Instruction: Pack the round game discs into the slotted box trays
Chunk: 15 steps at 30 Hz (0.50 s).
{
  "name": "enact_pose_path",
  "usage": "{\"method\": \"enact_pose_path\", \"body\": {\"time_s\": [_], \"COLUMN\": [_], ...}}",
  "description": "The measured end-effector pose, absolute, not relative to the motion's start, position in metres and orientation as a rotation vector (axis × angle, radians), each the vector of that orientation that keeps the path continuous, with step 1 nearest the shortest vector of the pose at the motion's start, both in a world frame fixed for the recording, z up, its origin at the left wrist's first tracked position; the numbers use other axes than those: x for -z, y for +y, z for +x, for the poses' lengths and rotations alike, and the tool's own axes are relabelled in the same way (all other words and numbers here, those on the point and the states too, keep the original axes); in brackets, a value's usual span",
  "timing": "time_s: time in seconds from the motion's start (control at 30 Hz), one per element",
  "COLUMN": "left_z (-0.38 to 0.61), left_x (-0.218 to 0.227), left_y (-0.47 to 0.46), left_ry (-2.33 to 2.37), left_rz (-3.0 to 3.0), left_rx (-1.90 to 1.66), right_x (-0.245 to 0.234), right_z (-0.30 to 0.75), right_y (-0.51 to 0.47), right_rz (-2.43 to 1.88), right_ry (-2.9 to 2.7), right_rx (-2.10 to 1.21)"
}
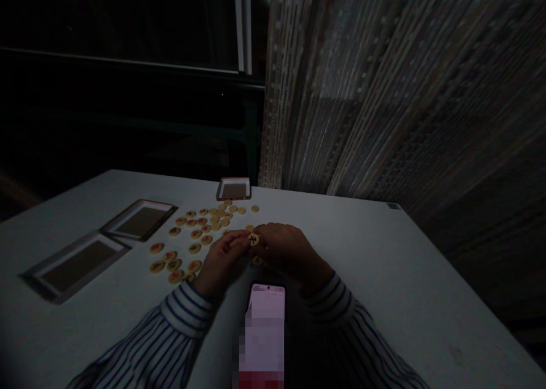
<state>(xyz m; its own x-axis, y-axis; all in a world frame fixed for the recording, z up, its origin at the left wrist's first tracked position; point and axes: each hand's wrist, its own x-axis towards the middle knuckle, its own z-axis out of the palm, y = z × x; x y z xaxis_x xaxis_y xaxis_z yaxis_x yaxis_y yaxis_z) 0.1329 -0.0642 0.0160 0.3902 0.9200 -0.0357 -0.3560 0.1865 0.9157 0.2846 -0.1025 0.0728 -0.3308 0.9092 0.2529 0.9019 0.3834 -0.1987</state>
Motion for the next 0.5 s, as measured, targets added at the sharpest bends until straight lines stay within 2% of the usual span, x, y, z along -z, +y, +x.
{"method": "enact_pose_path", "body": {"time_s": [0.5], "left_z": [0.1308], "left_x": [-0.0106], "left_y": [-0.0599], "left_ry": [0.788], "left_rz": [1.123], "left_rx": [-1.066], "right_x": [-0.0728], "right_z": [0.2837], "right_y": [-0.1023], "right_rz": [-1.602], "right_ry": [-2.371], "right_rx": [-0.029]}}
